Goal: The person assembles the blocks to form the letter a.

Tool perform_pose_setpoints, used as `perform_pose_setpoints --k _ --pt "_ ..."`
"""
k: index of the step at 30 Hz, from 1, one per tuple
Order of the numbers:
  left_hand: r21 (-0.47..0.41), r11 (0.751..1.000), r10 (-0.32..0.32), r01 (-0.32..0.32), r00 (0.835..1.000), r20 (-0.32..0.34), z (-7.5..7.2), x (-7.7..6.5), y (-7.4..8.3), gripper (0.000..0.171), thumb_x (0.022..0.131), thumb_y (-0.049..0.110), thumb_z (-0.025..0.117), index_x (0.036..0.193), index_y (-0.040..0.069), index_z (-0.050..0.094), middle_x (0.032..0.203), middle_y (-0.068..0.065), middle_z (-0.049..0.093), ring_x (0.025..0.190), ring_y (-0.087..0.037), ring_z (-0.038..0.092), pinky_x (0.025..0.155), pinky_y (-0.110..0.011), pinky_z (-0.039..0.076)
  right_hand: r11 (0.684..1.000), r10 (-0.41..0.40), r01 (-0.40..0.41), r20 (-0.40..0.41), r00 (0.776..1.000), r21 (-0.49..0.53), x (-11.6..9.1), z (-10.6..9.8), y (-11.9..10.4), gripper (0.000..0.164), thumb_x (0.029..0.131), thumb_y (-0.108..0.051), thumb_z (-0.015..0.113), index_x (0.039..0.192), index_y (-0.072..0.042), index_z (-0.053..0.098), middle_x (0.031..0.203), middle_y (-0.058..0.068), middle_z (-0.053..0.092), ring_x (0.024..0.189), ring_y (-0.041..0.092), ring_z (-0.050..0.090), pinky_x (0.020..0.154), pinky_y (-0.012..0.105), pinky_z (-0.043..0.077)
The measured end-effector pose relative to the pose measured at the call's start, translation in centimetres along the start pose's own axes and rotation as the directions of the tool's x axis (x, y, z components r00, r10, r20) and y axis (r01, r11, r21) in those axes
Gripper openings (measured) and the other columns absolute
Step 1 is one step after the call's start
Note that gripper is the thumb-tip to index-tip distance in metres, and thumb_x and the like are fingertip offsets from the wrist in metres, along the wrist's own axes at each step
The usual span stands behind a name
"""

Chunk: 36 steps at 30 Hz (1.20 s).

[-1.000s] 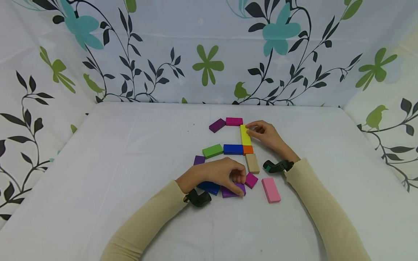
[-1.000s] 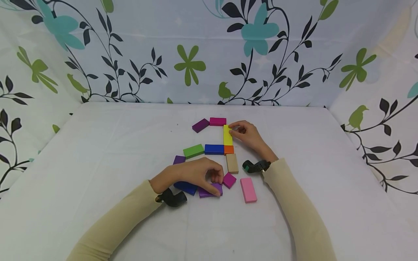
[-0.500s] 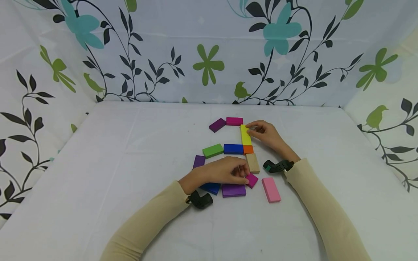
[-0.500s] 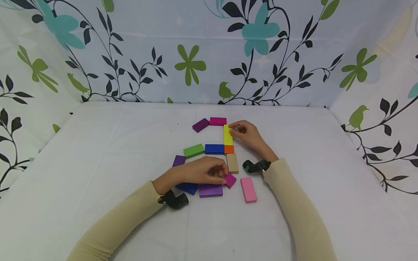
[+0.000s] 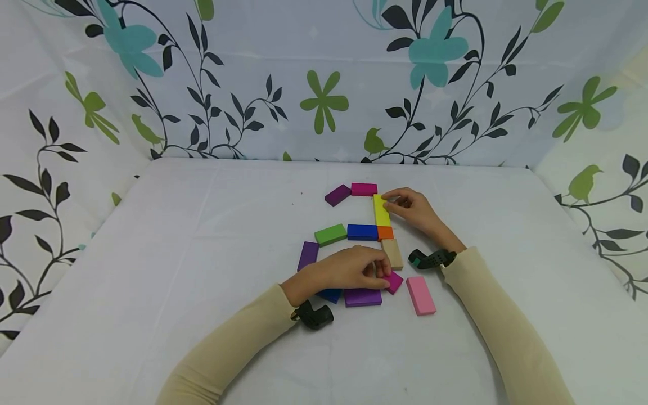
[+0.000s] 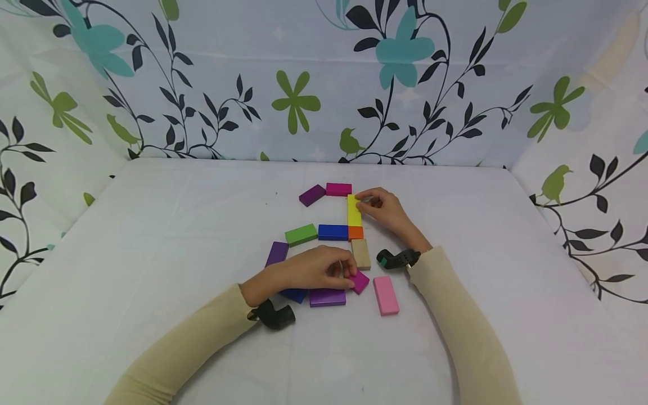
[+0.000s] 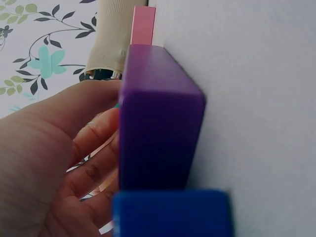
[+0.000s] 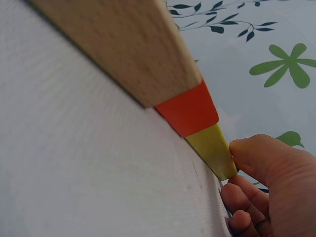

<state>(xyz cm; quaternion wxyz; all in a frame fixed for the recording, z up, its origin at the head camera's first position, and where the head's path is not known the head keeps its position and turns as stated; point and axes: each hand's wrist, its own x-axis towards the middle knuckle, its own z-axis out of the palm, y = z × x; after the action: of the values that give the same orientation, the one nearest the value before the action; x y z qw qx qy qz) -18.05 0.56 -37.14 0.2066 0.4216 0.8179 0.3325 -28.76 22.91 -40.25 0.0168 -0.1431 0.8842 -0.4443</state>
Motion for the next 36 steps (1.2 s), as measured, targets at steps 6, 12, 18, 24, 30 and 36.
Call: perform_pose_setpoints --k 6,12,18,24,30,36 --pt "0.035 0.999 -0.009 0.010 1.000 -0.024 0.0 0.2 0.3 0.017 0.094 0.024 0.066 0.107 0.012 0.065 0.092 0.005 0.060 0.080 -0.006 0.054 0.072 -0.016 0.046 1.000 -0.007 0.007 -0.002 1.000 -0.010 0.0 -0.1 0.3 0.034 0.095 -0.027 0.065 0.122 -0.006 0.065 0.116 0.014 0.058 0.089 0.024 0.048 0.071 0.026 0.040" --pt "0.045 0.999 -0.005 0.008 0.998 -0.063 0.0 0.1 0.6 0.015 0.095 0.023 0.065 0.106 0.014 0.064 0.094 0.006 0.059 0.086 -0.006 0.055 0.075 -0.016 0.047 1.000 -0.012 0.012 0.013 1.000 0.006 0.0 -0.1 0.3 0.035 0.095 -0.027 0.065 0.123 -0.006 0.065 0.118 0.016 0.058 0.089 0.025 0.049 0.073 0.027 0.040" --pt "0.065 0.997 0.048 -0.043 0.996 -0.079 0.1 0.3 1.3 0.019 0.094 0.022 0.066 0.110 0.010 0.064 0.097 0.005 0.059 0.090 -0.006 0.054 0.078 -0.018 0.048 1.000 -0.019 0.019 0.018 1.000 0.012 0.0 -0.1 0.3 0.035 0.095 -0.026 0.065 0.123 -0.006 0.065 0.120 0.015 0.058 0.089 0.024 0.050 0.074 0.027 0.041" --pt "0.088 0.993 0.090 -0.084 0.994 -0.066 0.3 0.8 1.9 0.019 0.094 0.022 0.067 0.110 0.011 0.065 0.100 0.005 0.061 0.094 -0.006 0.055 0.083 -0.017 0.047 0.999 -0.038 0.038 0.013 0.999 0.011 0.0 -0.2 0.3 0.034 0.095 -0.025 0.065 0.123 -0.006 0.065 0.121 0.015 0.058 0.088 0.024 0.050 0.074 0.027 0.042" --pt "0.140 0.979 0.154 -0.147 0.987 -0.045 0.6 1.4 2.5 0.022 0.094 0.021 0.066 0.113 0.011 0.065 0.109 0.000 0.062 0.103 -0.010 0.055 0.090 -0.014 0.042 0.998 -0.054 0.054 0.011 0.998 0.017 0.1 -0.2 0.4 0.032 0.094 -0.024 0.065 0.122 -0.006 0.066 0.119 0.014 0.059 0.086 0.024 0.051 0.071 0.026 0.042" --pt "0.227 0.954 0.205 -0.195 0.979 -0.022 0.9 1.9 3.2 0.025 0.093 0.022 0.067 0.115 0.012 0.066 0.108 0.001 0.062 0.104 -0.012 0.051 0.094 -0.018 0.037 0.998 -0.058 0.058 0.012 0.998 0.019 0.2 -0.2 0.5 0.033 0.095 -0.024 0.065 0.122 -0.006 0.066 0.121 0.014 0.059 0.088 0.024 0.051 0.072 0.026 0.042"
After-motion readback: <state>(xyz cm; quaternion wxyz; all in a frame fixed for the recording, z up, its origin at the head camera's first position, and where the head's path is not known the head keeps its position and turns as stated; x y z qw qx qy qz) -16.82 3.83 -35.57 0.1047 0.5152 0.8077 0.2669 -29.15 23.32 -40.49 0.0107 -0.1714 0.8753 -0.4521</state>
